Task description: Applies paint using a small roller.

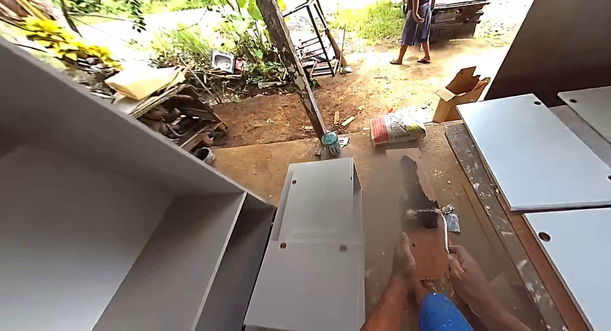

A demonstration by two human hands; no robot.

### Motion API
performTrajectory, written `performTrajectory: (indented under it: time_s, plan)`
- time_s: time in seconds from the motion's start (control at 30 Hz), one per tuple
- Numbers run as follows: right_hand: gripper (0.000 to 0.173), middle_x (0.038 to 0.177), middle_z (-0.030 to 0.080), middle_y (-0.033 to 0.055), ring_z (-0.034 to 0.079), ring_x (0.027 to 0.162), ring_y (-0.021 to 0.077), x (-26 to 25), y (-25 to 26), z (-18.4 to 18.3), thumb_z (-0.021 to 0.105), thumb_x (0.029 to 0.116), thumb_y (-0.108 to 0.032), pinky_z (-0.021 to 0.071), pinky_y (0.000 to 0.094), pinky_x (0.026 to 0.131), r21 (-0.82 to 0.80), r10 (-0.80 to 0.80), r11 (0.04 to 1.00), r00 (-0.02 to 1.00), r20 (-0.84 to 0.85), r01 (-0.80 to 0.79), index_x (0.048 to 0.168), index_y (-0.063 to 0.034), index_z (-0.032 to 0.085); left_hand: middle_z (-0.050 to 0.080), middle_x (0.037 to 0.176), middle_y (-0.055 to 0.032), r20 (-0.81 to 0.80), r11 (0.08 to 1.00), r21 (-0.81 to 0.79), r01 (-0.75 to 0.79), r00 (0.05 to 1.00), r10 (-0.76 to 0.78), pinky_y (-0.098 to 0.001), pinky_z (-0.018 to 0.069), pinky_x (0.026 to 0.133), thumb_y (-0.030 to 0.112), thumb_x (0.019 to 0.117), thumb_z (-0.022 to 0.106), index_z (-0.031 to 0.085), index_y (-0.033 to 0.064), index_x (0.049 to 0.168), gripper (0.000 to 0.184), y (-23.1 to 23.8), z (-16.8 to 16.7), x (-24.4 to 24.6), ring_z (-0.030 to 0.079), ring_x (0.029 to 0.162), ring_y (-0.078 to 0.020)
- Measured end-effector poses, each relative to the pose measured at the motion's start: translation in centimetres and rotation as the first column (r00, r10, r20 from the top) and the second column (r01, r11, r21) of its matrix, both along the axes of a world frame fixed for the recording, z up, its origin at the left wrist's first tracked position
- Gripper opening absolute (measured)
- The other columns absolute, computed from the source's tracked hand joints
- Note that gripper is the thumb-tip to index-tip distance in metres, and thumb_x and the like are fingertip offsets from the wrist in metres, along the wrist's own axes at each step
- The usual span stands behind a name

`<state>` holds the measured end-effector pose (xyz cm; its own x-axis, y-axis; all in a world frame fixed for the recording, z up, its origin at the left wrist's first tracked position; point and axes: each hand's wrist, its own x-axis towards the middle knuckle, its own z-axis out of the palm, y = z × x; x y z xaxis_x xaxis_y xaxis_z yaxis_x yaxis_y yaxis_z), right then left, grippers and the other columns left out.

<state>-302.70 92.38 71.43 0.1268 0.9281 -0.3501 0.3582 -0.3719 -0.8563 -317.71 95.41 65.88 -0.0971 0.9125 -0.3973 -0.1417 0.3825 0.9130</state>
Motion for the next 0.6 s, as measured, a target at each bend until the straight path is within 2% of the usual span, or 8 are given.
performTrajectory:
  time_s: [0.13, 0.2, 0.33, 0.4, 0.53, 0.6]
  plan:
    - [0.035, 0.084, 0.060, 0.0147, 0.060, 0.067, 0.0263, -1.3, 16.6, -0.5, 0.038, 0.1076, -0.014, 0.0534, 0.0483, 0.067, -0.067, 0.037, 0.997, 0.999, 0.039, -0.034, 0.138, -0.0001, 0.051, 0.053, 0.145, -0.0243, 0.031, 0.999, -0.040, -0.007, 0.999, 0.008, -0.0438, 0.0409, 0.115, 0.041, 0.1130, 0.022, 0.051, -0.0044, 0.143, 0.062, 12.4, -1.2, 0.3, 0.052, 0.135, -0.0259]
    - [0.034, 0.079, 0.058, 0.0126, 0.058, 0.064, 0.0250, -1.5, 24.1, -0.5, 0.039, 0.1068, -0.015, 0.0528, 0.0471, 0.064, -0.069, 0.069, 0.995, 0.997, 0.042, -0.066, 0.135, -0.0011, 0.052, 0.057, 0.140, -0.0235, 0.055, 0.998, -0.035, -0.051, 0.997, 0.052, -0.0444, 0.0460, 0.110, 0.042, 0.1128, 0.022, 0.052, -0.0032, 0.142, 0.062, 20.2, -1.0, -0.2, 0.057, 0.129, -0.0258]
    - [0.031, 0.079, 0.059, 0.0104, 0.059, 0.063, 0.0231, -2.7, 34.2, 0.4, 0.039, 0.1064, -0.015, 0.0537, 0.0453, 0.063, -0.104, 0.124, 0.987, 0.992, 0.027, -0.120, 0.132, -0.0031, 0.053, 0.053, 0.145, -0.0239, 0.046, 0.994, -0.052, -0.100, 0.994, 0.102, -0.0435, 0.0422, 0.113, 0.041, 0.1128, 0.023, 0.051, -0.0039, 0.143, 0.061, 32.7, 0.2, -2.6, 0.053, 0.134, -0.0254]
    - [0.031, 0.077, 0.059, 0.0109, 0.058, 0.062, 0.0231, -4.3, 41.5, 1.0, 0.040, 0.1060, -0.014, 0.0525, 0.0452, 0.062, -0.088, 0.136, 0.987, 0.990, 0.030, -0.133, 0.131, -0.0026, 0.054, 0.049, 0.149, -0.0246, 0.041, 0.992, -0.035, -0.124, 0.991, 0.125, -0.0428, 0.0377, 0.117, 0.040, 0.1128, 0.023, 0.049, -0.0053, 0.145, 0.061, 38.4, 0.7, -3.7, 0.048, 0.138, -0.0255]
    - [0.036, 0.084, 0.063, 0.0151, 0.063, 0.070, 0.0284, -8.5, 57.4, 1.5, 0.038, 0.1075, -0.016, 0.0546, 0.0513, 0.071, -0.082, 0.179, 0.982, 0.978, 0.106, -0.171, 0.139, -0.0045, 0.051, 0.054, 0.143, -0.0251, 0.023, 0.985, 0.012, -0.174, 0.985, 0.174, -0.0437, 0.0406, 0.114, 0.042, 0.1126, 0.021, 0.052, -0.0061, 0.141, 0.064, 51.7, 0.0, -6.1, 0.052, 0.134, -0.0261]
    - [0.035, 0.083, 0.062, 0.0141, 0.062, 0.068, 0.0274, -10.3, 62.6, 1.0, 0.039, 0.1070, -0.016, 0.0542, 0.0507, 0.069, -0.068, 0.170, 0.984, 0.981, 0.090, -0.165, 0.138, -0.0053, 0.052, 0.053, 0.145, -0.0253, 0.015, 0.986, 0.040, -0.161, 0.987, 0.160, -0.0425, 0.0389, 0.116, 0.041, 0.1127, 0.022, 0.051, -0.0065, 0.142, 0.063, 58.7, -0.3, -8.5, 0.051, 0.136, -0.0254]
